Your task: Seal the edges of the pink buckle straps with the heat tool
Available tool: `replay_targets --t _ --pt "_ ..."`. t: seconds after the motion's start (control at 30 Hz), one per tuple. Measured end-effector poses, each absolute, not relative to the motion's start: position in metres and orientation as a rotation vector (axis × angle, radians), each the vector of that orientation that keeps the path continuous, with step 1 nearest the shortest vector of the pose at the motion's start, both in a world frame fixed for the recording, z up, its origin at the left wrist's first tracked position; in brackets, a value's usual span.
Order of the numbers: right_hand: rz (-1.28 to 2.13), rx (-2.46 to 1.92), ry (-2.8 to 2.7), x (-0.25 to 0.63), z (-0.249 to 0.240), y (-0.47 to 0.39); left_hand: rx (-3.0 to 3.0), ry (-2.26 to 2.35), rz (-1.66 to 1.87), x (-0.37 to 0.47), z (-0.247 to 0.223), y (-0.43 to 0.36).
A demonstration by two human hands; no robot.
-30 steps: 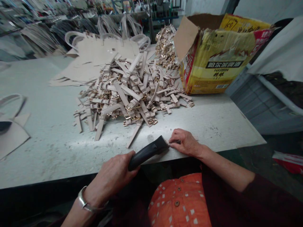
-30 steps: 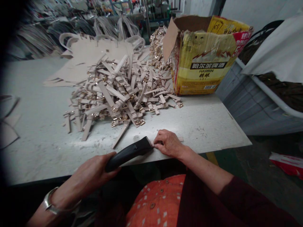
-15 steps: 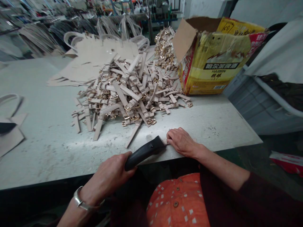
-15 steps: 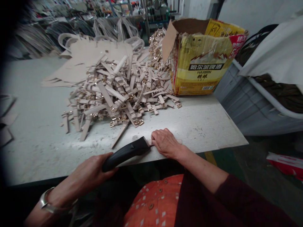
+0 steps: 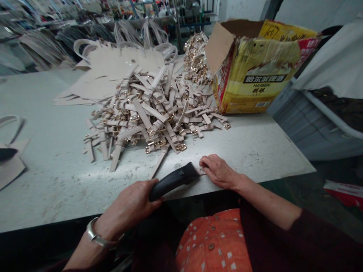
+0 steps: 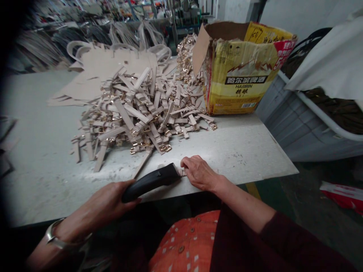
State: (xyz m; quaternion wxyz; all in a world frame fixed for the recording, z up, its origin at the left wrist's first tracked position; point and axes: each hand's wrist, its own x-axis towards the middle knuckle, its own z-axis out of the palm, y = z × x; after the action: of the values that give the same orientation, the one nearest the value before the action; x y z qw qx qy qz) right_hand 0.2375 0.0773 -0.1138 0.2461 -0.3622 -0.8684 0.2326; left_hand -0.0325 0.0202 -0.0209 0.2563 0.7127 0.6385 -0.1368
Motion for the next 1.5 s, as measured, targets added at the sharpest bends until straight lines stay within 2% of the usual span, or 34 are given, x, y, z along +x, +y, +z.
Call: replay_targets --t 0.33,0.77,1.07,1.5 --pt "0.756 -0.969 -2.218 0.246 -0.111 0.067 1.882 1.734 -0.402 -0.039 -0.019 0.02" --pt "0.755 -0.96 -2.141 0.243 -0.117 0.068 1.955 1.821 -0.377 -0.025 -0.019 0.016" --pt "0.761 -0.956 -2.153 0.245 -0.119 0.07 2.032 1.82 -0.702 -0.004 -0.004 -0.01" --pt "0.82 -0.947 -2.173 0.248 -0.12 0.071 2.045 1.823 -0.673 0.023 -0.007 -0.001"
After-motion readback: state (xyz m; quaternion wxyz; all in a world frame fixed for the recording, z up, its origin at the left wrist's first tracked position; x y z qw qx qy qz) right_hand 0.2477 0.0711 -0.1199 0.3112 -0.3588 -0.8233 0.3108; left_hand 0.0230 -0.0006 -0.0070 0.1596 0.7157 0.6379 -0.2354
